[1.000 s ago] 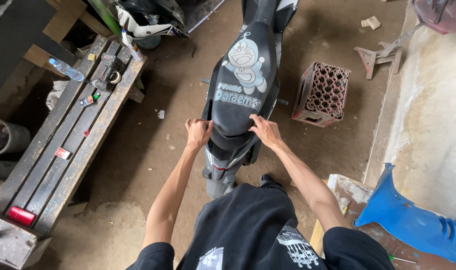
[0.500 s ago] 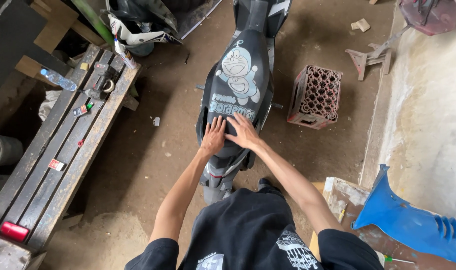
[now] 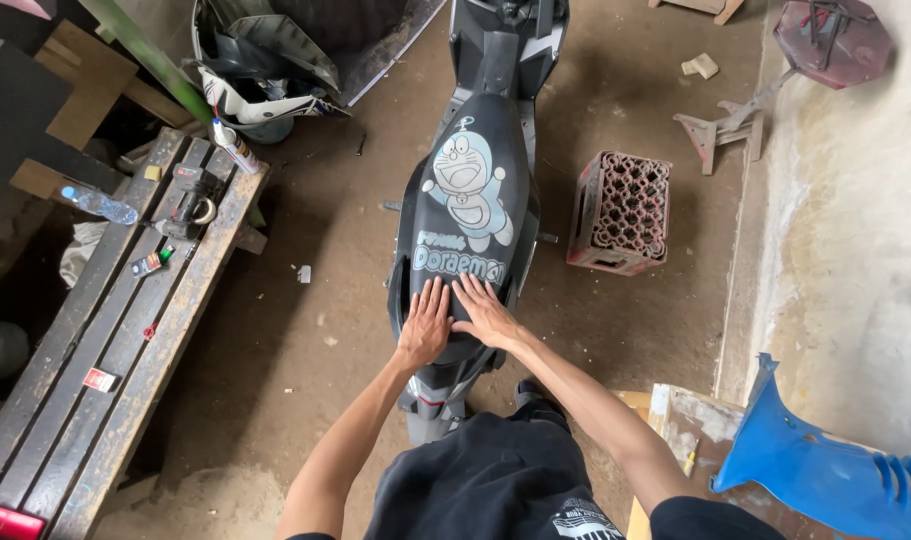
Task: Repair a motorcycle by removing and installing screws on the body panels and seat using a screwdriver
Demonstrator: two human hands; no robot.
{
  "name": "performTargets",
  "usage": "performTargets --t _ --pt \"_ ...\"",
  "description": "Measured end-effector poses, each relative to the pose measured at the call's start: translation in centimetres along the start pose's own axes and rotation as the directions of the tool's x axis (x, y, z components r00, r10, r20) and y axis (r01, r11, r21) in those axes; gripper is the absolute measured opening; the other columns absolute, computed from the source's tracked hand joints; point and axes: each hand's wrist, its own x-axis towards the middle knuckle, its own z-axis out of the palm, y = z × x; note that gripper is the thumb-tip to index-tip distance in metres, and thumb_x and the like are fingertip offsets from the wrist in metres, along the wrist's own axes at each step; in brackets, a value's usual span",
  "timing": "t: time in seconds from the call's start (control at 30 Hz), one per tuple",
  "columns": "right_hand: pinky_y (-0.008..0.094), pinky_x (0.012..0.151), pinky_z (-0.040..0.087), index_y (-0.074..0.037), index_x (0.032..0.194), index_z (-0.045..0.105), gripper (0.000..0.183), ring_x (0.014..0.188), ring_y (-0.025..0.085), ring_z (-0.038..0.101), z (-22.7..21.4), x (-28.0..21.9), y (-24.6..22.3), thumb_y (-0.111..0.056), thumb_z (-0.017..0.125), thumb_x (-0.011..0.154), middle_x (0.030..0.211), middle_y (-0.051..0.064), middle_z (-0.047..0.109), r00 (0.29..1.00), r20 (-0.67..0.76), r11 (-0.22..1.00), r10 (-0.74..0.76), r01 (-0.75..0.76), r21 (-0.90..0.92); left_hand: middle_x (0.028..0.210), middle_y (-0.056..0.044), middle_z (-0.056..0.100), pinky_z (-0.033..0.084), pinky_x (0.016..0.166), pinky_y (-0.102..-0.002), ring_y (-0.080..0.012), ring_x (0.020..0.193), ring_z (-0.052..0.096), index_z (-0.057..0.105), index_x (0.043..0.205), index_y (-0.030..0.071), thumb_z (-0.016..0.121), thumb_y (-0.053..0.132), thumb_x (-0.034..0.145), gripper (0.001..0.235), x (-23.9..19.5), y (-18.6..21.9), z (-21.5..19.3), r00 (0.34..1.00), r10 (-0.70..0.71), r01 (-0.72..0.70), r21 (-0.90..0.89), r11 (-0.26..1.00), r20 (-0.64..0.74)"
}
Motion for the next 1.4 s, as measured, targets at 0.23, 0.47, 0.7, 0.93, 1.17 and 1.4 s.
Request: performTargets --t 0.23,0.47,0.7,0.93,1.17,1.4 --pt "0.055 0.111 0.014 -0.005 0.147 0.018 0.085 0.14 0.037 0.012 -0.3 -0.2 -0.4 -0.042 0.061 0.084 0.152 0.021 0.012 1.0 -0.007 1.0 0.007 -0.007 -0.017 0.152 -0.019 0.016 0.018 0.112 -0.047 -0.0326 0.141 0.013 0.022 0.145 0.004 0.043 0.031 0.092 0.063 0.0 0.3 -0.5 1.0 -0.013 0.013 0.011 1.0 0.024" --pt "0.053 0.112 0.013 -0.007 0.147 0.017 0.087 0.14 0.035 0.012 0.1 -0.2 -0.6 -0.041 0.063 0.082 0.153 0.018 0.01 0.999 -0.036 0.998 0.022 -0.024 -0.06 0.153 -0.016 0.014 0.016 0.112 -0.046 -0.0307 0.142 0.011 0.02 0.146 0.006 0.041 0.033 0.091 0.064 0.1 0.5 -0.5 0.998 -0.031 0.029 0.039 0.999 0.048" --pt "0.052 0.112 0.015 -0.005 0.147 0.019 0.086 0.14 0.035 0.013 0.4 -0.6 -0.9 -0.039 0.064 0.082 0.153 0.019 0.011 0.998 -0.065 0.992 0.014 -0.022 -0.124 0.154 -0.015 0.013 0.015 0.113 -0.046 -0.0292 0.142 0.01 0.019 0.146 0.008 0.039 0.034 0.092 0.064 -0.2 0.8 -0.4 0.997 -0.05 0.047 0.056 0.997 0.052" --pt "0.052 0.113 0.014 -0.005 0.147 0.019 0.086 0.141 0.034 0.011 1.0 -0.6 -0.8 -0.04 0.063 0.082 0.154 0.019 0.009 0.998 -0.067 0.992 0.015 -0.024 -0.126 0.154 -0.014 0.014 0.015 0.113 -0.045 -0.0289 0.142 0.01 0.018 0.147 0.008 0.038 0.034 0.093 0.063 -0.3 0.9 -1.0 0.997 -0.051 0.048 0.059 0.997 0.053" --pt "0.052 0.112 0.015 -0.004 0.147 0.019 0.084 0.14 0.035 0.013 0.7 -0.5 -1.2 -0.04 0.061 0.083 0.152 0.02 0.013 0.997 -0.079 0.981 0.0 -0.015 -0.192 0.154 -0.013 0.012 0.012 0.114 -0.045 -0.0276 0.143 0.008 0.015 0.148 0.01 0.037 0.035 0.093 0.064 -0.1 0.8 -1.5 0.993 -0.068 0.063 0.048 0.997 0.097" --pt "0.05 0.112 0.018 -0.003 0.146 0.022 0.085 0.14 0.034 0.016 0.9 -0.7 -1.6 -0.041 0.061 0.081 0.152 0.021 0.016 0.989 -0.143 0.959 -0.027 -0.015 -0.285 0.155 -0.011 0.011 0.011 0.114 -0.043 -0.0255 0.143 0.007 0.013 0.148 0.012 0.036 0.036 0.093 0.064 -0.2 0.9 -1.7 0.99 -0.08 0.071 0.079 0.994 0.114"
